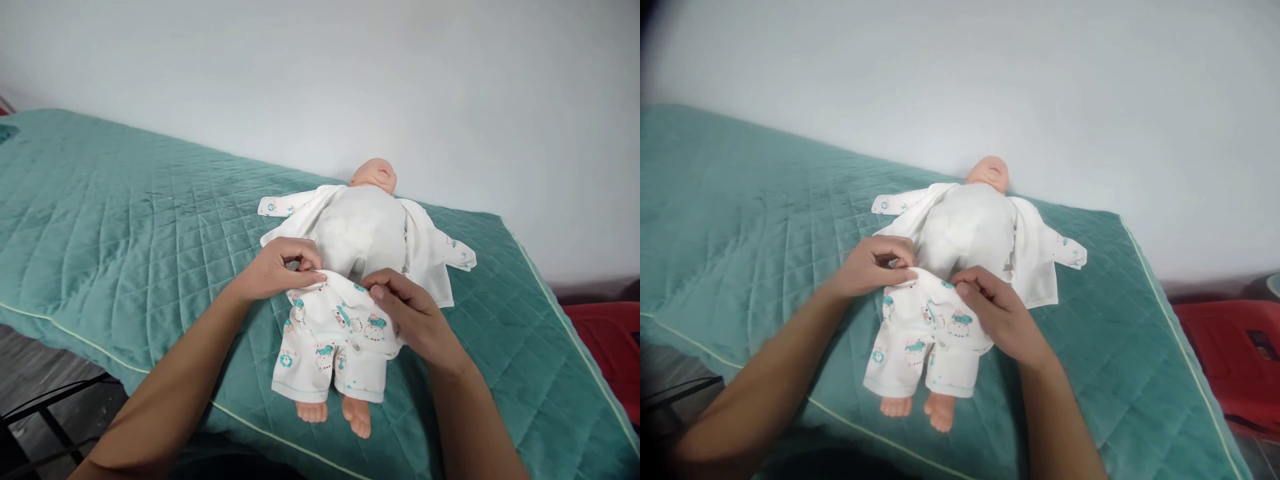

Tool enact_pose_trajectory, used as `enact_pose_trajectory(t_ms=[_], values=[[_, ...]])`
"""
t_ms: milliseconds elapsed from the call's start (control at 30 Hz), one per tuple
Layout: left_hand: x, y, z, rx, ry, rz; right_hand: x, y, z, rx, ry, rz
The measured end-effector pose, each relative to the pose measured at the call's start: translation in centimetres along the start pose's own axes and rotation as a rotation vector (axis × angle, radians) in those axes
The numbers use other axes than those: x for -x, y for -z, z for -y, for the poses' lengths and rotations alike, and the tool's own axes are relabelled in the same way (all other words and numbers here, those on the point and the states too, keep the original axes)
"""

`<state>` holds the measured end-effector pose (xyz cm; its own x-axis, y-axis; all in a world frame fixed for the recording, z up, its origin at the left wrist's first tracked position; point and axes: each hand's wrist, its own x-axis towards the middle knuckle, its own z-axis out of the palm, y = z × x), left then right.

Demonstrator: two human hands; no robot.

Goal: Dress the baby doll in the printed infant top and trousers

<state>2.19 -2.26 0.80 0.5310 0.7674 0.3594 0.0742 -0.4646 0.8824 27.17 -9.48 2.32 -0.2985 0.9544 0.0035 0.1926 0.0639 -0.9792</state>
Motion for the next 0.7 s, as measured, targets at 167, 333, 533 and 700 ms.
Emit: enact_pose_trajectory(t_ms=[167, 333, 533, 700], values=[[-0.1, -0.6, 0.6, -0.204, -0.118, -0.07, -0.3, 0.4, -0.6, -0.17, -0.031, -0.122], [-0.1, -1.3, 1.1, -0.437, -0.325, -0.239, -0.4, 0.6, -0.7, -0.275, -0.093, -0.141], [0.2, -1.5, 2.7, -0.863, -0.488, -0.41, -0.7, 1.2, -1.1, -0.29, -0.128, -0.236], [0.3, -1.5, 3.8, -1.041, -0.521, -0.493, -0.6, 1.5, -1.5, -0.264, -0.052, -0.359]])
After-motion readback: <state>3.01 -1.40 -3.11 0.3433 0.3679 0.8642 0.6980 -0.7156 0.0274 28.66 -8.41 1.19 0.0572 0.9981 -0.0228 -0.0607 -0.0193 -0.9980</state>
